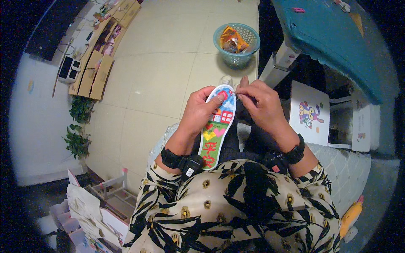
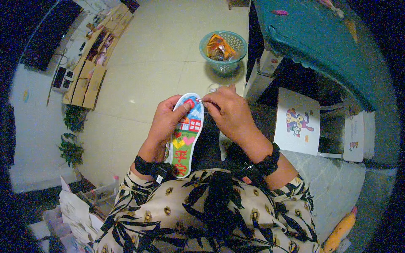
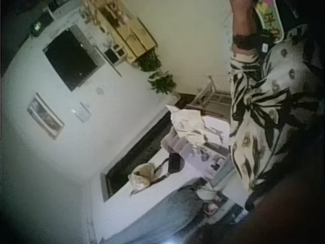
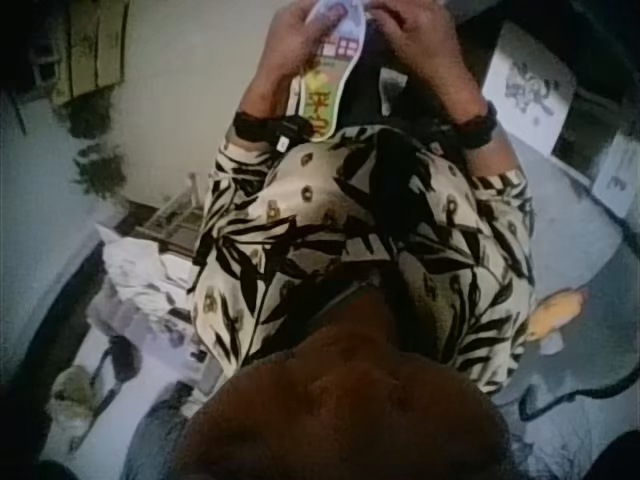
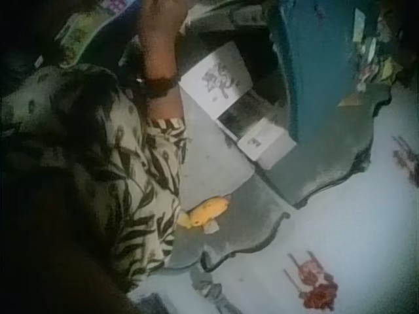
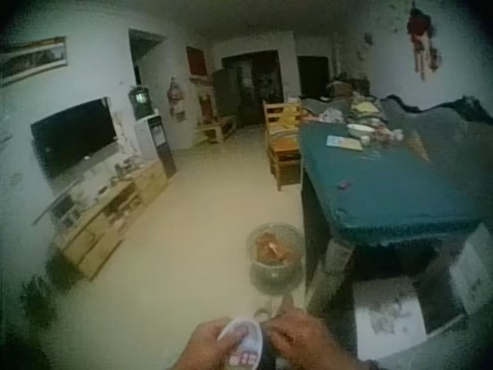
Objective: The person sews around the perimeter of a patterned shoe insole by hand with a needle and thread.
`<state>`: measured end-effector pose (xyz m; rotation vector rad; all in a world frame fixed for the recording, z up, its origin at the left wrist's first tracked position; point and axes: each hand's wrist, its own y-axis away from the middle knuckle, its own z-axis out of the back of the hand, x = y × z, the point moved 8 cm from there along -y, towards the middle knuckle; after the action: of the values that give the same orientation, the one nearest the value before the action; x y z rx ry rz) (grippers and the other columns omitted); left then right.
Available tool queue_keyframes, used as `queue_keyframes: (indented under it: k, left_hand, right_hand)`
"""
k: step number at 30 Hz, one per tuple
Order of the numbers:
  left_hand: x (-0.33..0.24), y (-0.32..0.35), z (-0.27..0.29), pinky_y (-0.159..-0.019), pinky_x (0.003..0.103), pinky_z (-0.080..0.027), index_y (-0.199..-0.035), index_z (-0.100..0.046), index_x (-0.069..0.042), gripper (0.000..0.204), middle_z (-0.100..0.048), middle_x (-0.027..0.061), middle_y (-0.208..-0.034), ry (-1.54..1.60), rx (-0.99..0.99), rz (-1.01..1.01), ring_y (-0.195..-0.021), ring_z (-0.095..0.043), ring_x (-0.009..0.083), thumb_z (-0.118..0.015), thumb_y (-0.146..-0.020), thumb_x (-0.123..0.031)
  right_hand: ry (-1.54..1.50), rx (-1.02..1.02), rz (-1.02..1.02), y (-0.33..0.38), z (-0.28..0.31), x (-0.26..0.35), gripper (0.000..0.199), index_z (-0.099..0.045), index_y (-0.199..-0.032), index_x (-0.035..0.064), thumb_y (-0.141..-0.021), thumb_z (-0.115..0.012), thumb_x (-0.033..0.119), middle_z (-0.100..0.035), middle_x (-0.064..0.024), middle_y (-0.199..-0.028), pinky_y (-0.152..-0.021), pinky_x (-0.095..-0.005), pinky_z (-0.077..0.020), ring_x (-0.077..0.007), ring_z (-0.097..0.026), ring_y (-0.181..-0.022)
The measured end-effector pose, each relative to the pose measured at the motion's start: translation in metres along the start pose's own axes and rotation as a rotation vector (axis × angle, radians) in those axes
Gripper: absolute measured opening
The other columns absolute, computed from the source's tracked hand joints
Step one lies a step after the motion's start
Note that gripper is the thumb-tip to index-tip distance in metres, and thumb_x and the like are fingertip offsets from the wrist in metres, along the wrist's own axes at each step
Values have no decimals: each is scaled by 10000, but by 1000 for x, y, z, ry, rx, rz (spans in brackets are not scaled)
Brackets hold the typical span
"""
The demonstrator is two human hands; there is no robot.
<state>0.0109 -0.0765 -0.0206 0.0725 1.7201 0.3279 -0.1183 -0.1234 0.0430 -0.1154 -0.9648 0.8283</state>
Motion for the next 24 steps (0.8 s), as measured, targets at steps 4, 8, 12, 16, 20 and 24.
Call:
queue_keyframes:
  k: [4, 8, 12, 16, 20, 24]
  left_hand:
    - [0, 0, -5, -518, 169, -433, -911, -565, -5, 182, -594, 22, -741, -27, 10, -12, -606, -539, 44, -556, -814, -158]
    - [1, 0, -8, -513, 166, -428, -918, -566, -5, 184, -592, 19, -736, -18, 24, -8, -599, -531, 38, -553, -816, -157]
    - [2, -1, -7, -512, 165, -424, -921, -566, -5, 186, -589, 16, -730, -1, 27, -19, -593, -524, 36, -554, -815, -157]
    - [0, -1, -5, -511, 171, -420, -913, -567, -1, 177, -586, 10, -732, -68, 7, -36, -594, -520, 37, -549, -816, -148]
    - [-8, 1, -5, -510, 211, -428, -893, -578, -16, 151, -599, 35, -714, -168, -41, -125, -580, -544, 79, -548, -804, -134]
    - [-42, 13, -12, -532, 316, -446, -837, -594, -60, 118, -589, 121, -722, -751, -215, -479, -611, -584, 252, -570, -741, -124]
  right_hand:
    - [34, -16, 23, 0, 4, 0, 110, -601, -809, 33, -700, -595, 45, -544, -108, -714, -578, -304, -432, -242, -541, -651]
    - [7, 33, -40, 2, 5, -2, 85, -589, -772, 27, -715, -583, 89, -551, -131, -741, -628, -360, -435, -296, -534, -713]
    - [52, 9, 10, 1, 6, -1, 115, -606, -808, 38, -694, -606, 50, -548, -105, -715, -571, -300, -434, -240, -546, -645]
    - [54, 12, 4, 1, 5, 0, 114, -607, -806, 41, -693, -607, 52, -549, -107, -715, -567, -300, -435, -240, -546, -636]
    - [29, 5, 11, 1, 6, 2, 110, -606, -801, 38, -693, -604, 55, -548, -110, -714, -567, -303, -436, -247, -545, -633]
    - [71, -10, 14, 0, 7, 4, 105, -599, -794, 33, -690, -600, 49, -549, -118, -719, -578, -313, -437, -261, -546, -648]
